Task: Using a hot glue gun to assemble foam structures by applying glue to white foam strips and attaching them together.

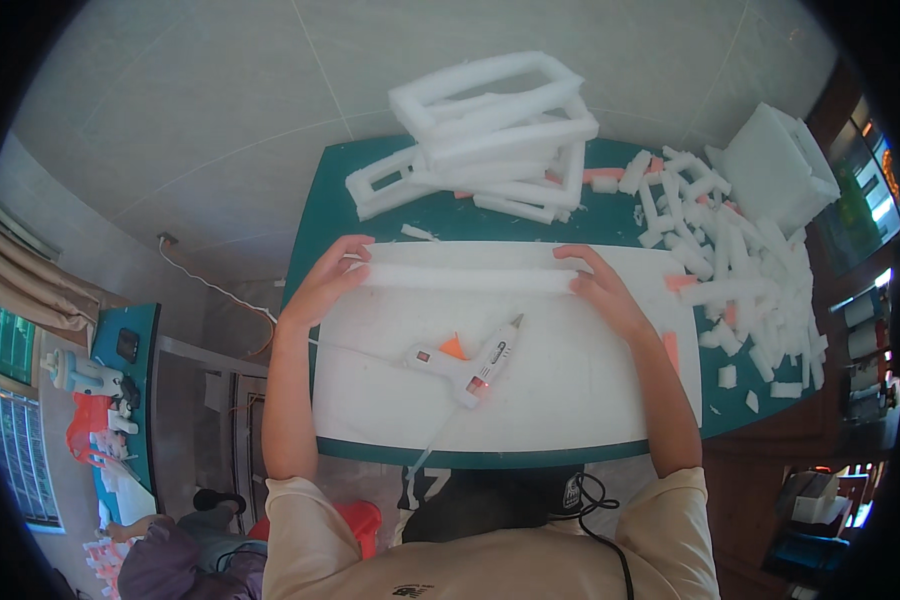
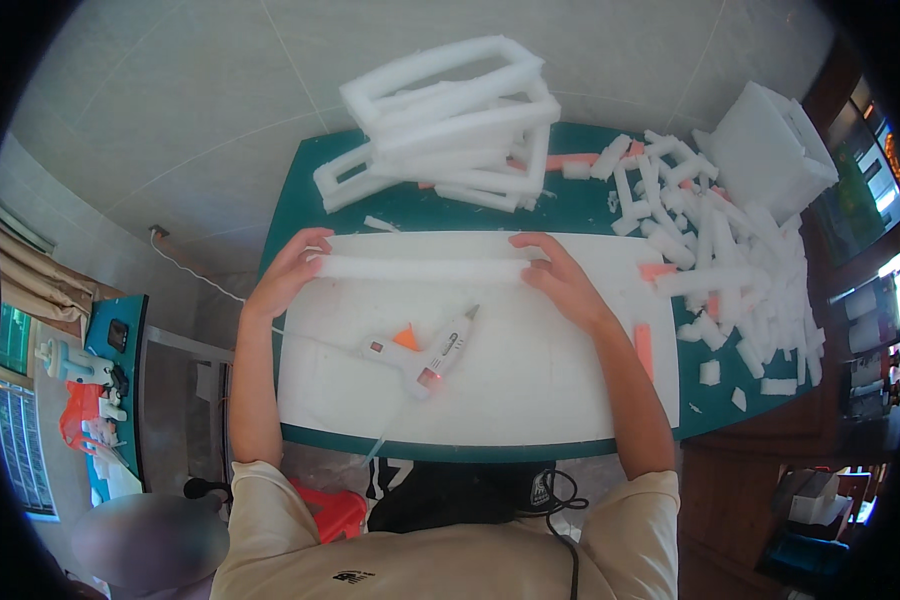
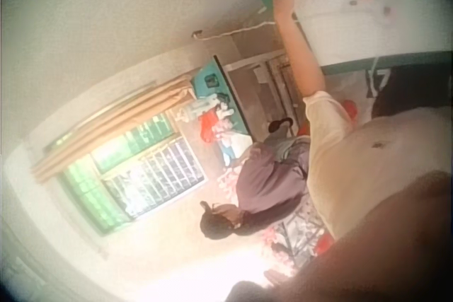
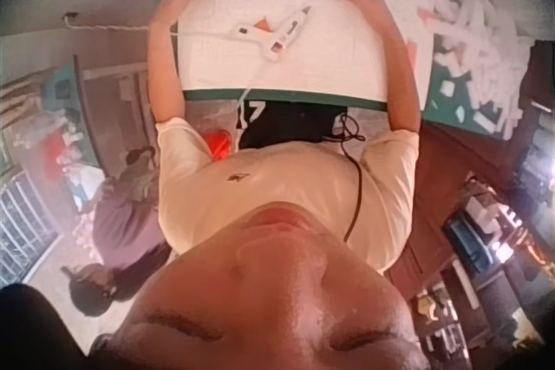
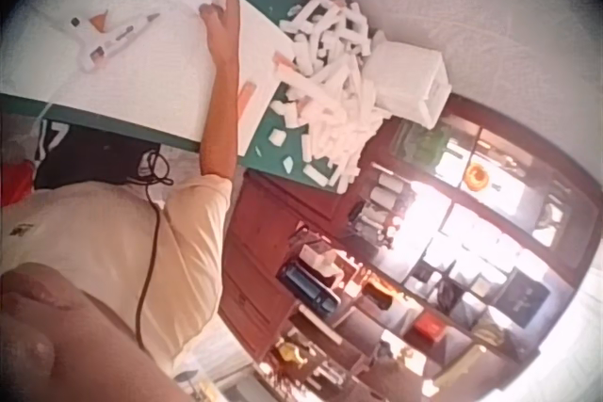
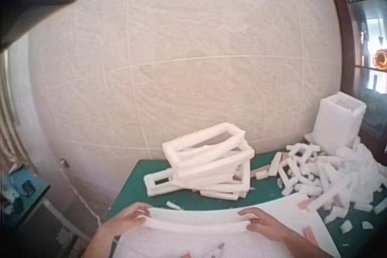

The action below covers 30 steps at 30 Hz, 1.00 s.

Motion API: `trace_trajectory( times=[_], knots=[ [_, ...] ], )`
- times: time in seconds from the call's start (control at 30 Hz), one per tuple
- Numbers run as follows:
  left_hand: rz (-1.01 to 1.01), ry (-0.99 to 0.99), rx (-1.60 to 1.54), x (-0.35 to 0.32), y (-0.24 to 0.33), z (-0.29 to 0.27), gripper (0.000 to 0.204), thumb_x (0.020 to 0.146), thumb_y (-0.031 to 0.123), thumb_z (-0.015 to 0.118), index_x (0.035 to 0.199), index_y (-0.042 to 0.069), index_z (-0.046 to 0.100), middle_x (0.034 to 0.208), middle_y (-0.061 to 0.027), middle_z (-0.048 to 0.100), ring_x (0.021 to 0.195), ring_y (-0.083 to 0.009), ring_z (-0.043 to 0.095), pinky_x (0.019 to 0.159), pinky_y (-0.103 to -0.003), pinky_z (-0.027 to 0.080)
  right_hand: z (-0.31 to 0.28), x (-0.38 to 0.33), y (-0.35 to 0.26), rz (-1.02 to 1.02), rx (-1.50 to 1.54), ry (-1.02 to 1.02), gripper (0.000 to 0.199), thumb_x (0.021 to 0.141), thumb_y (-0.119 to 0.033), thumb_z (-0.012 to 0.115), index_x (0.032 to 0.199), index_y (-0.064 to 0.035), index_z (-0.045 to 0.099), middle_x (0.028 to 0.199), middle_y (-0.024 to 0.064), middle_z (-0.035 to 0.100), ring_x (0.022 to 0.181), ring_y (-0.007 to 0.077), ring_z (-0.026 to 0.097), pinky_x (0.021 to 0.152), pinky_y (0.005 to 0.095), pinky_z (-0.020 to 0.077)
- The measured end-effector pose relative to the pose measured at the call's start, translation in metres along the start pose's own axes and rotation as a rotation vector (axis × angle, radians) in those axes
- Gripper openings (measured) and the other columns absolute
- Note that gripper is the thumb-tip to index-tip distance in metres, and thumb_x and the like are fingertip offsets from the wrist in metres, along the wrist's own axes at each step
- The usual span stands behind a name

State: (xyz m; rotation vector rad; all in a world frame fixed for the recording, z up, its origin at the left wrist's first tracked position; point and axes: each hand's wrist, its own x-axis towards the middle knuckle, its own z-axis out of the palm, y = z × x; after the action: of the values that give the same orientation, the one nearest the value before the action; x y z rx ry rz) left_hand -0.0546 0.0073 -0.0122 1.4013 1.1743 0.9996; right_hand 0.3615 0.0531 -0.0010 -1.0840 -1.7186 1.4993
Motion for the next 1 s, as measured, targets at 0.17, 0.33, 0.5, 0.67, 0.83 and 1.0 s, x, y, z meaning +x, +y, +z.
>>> trace_trajectory(
  times=[0.17, 0.33, 0.5, 0.67, 0.83, 1.0],
  knots=[
    [-0.076, 0.092, 0.087, 0.005, 0.003, 0.011, 0.039, 0.092, 0.027, 0.06, 0.127, 0.009, 0.054, 0.113, -0.0021, 0.052, 0.098, -0.0131, 0.051, 0.09, -0.03, 0.042, -0.001, 0.001, 0.005, 0.01, 0.041, -0.004, 0.038, 0.088, -0.008, 0.048, 0.126, -0.0077, 0.051, 0.131, 0.0041, 0.049, 0.12, 0.0163, 0.046, 0.1, 0.0303, 0.0381],
    [-0.086, 0.106, 0.122, 0.005, 0.005, 0.012, 0.04, 0.093, 0.029, 0.058, 0.127, 0.009, 0.054, 0.115, -0.0031, 0.053, 0.098, -0.0136, 0.053, 0.09, -0.03, 0.042, 0.003, 0.004, 0.003, -0.042, 0.019, 0.036, 0.041, 0.086, -0.007, 0.048, 0.127, -0.0077, 0.051, 0.127, 0.0055, 0.051, 0.117, 0.0168, 0.048, 0.098, 0.0293, 0.039],
    [-0.089, 0.052, 0.17, 0.004, 0.004, 0.009, 0.04, 0.093, 0.028, 0.057, 0.128, 0.009, 0.052, 0.116, -0.0053, 0.055, 0.104, -0.0147, 0.052, 0.094, -0.029, 0.039, 0.002, 0.003, 0.003, -0.052, 0.016, 0.041, 0.042, 0.084, -0.007, 0.047, 0.126, -0.0077, 0.052, 0.125, 0.0058, 0.052, 0.113, 0.0166, 0.049, 0.097, 0.0292, 0.0391],
    [-0.015, -0.012, 0.159, 0.003, -0.002, 0.003, 0.04, 0.092, 0.026, 0.058, 0.128, 0.007, 0.052, 0.116, -0.0057, 0.055, 0.11, -0.0162, 0.05, 0.098, -0.03, 0.037, 0.001, 0.003, 0.008, -0.125, 0.002, 0.037, 0.04, 0.085, -0.008, 0.051, 0.125, -0.0083, 0.051, 0.126, 0.0048, 0.051, 0.109, 0.0175, 0.051, 0.098, 0.0299, 0.0381],
    [-0.001, -0.023, 0.13, 0.003, -0.003, -0.001, 0.042, 0.091, 0.024, 0.058, 0.128, 0.005, 0.051, 0.12, -0.0074, 0.054, 0.114, -0.0175, 0.049, 0.099, -0.032, 0.037, 0.001, 0.001, 0.004, -0.04, 0.062, 0.016, 0.038, 0.086, -0.01, 0.053, 0.124, -0.0089, 0.052, 0.129, 0.0041, 0.05, 0.11, 0.0182, 0.051, 0.1, 0.03, 0.0372],
    [-0.009, -0.106, 0.061, 0.0, 0.001, -0.001, 0.047, 0.089, 0.023, 0.06, 0.132, 0.006, 0.048, 0.123, -0.0077, 0.052, 0.121, -0.0181, 0.047, 0.098, -0.031, 0.037, 0.001, -0.002, -0.005, 0.004, 0.037, -0.012, 0.043, 0.08, -0.012, 0.049, 0.122, -0.011, 0.053, 0.131, 0.0041, 0.049, 0.117, 0.0171, 0.046, 0.101, 0.0309, 0.0349]
  ],
)
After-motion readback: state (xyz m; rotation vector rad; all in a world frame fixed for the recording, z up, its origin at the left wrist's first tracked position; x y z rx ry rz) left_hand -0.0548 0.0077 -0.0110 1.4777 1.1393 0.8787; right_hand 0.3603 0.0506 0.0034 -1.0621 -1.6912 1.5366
